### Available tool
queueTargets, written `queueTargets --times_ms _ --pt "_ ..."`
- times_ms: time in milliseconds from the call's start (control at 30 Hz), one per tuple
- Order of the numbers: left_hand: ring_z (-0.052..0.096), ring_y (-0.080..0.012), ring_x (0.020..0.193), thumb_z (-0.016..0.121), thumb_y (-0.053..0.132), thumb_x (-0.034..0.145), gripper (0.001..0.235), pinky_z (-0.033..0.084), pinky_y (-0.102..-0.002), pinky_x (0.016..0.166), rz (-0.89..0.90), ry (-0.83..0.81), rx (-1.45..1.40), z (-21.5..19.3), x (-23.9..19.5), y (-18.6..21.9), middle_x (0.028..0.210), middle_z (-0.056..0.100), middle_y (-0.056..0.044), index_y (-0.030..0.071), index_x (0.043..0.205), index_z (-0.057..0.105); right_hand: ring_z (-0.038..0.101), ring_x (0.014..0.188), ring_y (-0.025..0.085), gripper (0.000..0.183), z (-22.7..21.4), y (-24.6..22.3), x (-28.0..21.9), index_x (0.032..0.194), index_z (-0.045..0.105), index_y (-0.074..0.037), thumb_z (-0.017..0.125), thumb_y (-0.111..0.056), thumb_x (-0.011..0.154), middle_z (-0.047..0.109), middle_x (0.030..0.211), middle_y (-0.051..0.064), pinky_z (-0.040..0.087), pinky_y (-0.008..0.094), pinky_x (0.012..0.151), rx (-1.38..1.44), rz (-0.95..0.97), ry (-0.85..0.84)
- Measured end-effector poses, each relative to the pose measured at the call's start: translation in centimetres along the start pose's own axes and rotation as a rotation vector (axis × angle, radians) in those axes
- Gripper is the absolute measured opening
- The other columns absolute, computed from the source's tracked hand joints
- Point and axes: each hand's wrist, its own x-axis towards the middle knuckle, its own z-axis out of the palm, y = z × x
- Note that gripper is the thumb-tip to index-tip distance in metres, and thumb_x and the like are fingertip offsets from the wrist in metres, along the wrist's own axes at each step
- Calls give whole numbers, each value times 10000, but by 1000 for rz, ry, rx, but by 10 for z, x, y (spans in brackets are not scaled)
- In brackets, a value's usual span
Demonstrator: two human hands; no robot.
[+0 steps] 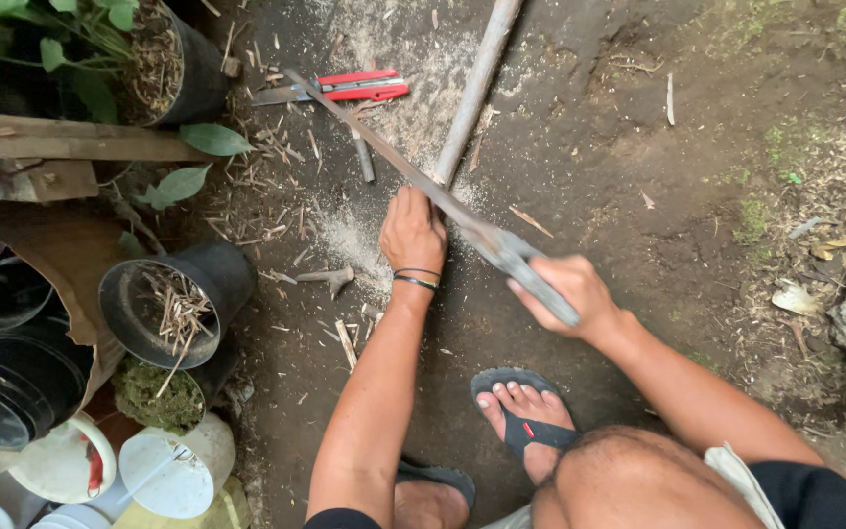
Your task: The person uses a hand saw to cut a long wooden stick into small pieces. They hold the stick with one hand and saw with the other, periodically inspecting the cut pieces and placing them on the ground.
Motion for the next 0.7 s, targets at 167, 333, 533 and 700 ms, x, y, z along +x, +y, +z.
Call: queueTargets --times_ms 167,333,533,700 --pt "621 -326 867 646 105 959 108 510 -454 737 24 24 -25 -3 0 1 930 579 -125 50 1033 590 628 517 316 113 -23 -5 -77 789 636 -43 746 -42 817 609 643 130 469 395 484 -14 61 22" --pt "629 -330 852 627 87 938 120 505 -458 711 30 52 -58 -6 4 4 927 591 -122 66 1054 610 618 486 310 169 -29 -12 -92 723 619 -63 771 -61 799 593 596 120 464 396 476 -52 113 16" --pt "635 -326 821 620 106 973 85 515 -460 693 -12 -4 -49 3 2 -3 892 587 -124 52 1023 578 631 502 316 141 -17 -8 -35 790 643 -39 766 -81 847 601 614 138 470 396 478 -45 52 8" --pt "662 -377 821 621 129 961 72 517 -495 676 -99 42 -53 7 2 -5 908 634 -126 79 986 576 638 542 317 179 1 -1 1 788 623 -52 767 -112 876 611 650 135 475 391 505 -14 30 23"
